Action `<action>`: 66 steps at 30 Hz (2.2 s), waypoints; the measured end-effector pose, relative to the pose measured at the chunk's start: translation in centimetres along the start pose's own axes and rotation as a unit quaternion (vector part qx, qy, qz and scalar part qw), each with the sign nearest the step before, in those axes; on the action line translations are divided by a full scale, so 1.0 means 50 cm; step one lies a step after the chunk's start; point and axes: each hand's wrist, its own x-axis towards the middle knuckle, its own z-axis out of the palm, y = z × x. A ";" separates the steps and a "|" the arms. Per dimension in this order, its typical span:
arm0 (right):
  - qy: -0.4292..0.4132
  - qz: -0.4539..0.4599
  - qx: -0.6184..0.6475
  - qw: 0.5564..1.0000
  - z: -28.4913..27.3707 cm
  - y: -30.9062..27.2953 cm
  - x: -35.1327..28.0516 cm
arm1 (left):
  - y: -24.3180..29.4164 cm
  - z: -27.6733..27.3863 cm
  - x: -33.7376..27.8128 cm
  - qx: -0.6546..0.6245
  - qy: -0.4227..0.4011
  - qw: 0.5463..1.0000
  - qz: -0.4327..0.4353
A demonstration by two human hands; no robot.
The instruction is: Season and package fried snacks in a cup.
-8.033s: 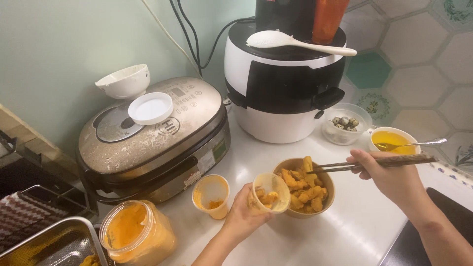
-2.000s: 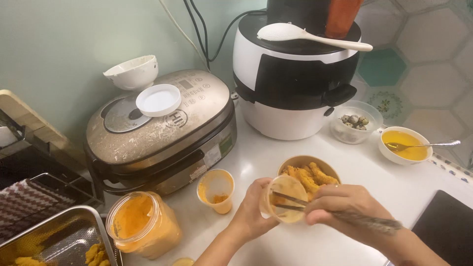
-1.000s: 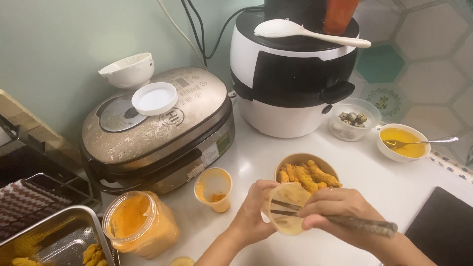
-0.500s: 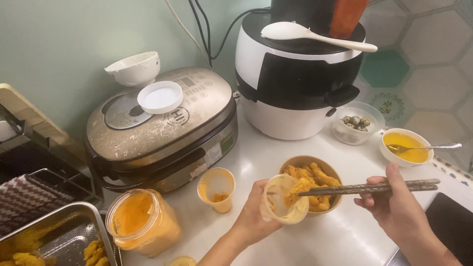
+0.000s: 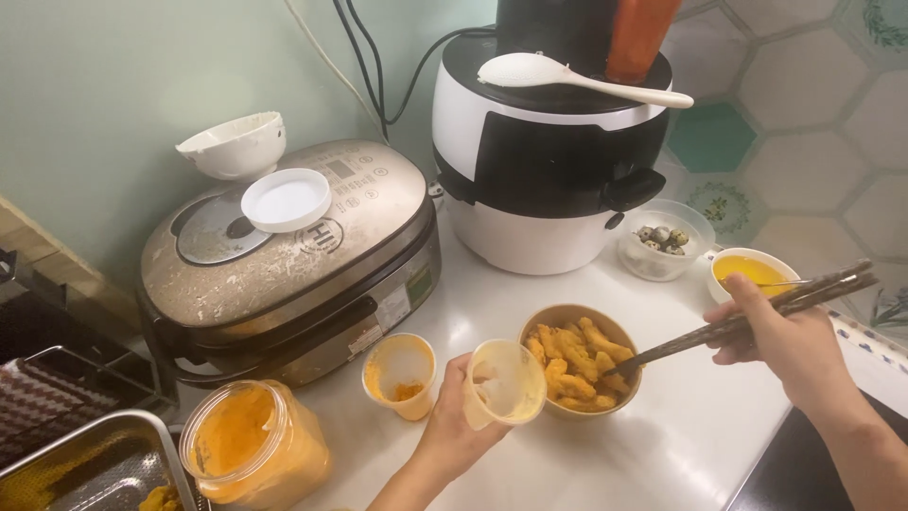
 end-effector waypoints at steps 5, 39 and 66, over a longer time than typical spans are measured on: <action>0.018 -0.124 -0.002 0.992 0.013 0.021 -0.010 | 0.016 0.002 0.000 -0.005 -0.015 1.000 -0.025; -0.043 -0.205 0.054 0.976 0.099 0.123 0.040 | 0.015 0.018 0.023 -0.054 -0.021 0.997 -0.054; -0.100 -0.309 -0.082 0.942 0.083 0.145 0.028 | 0.000 0.016 0.019 -0.097 -0.029 0.994 -0.051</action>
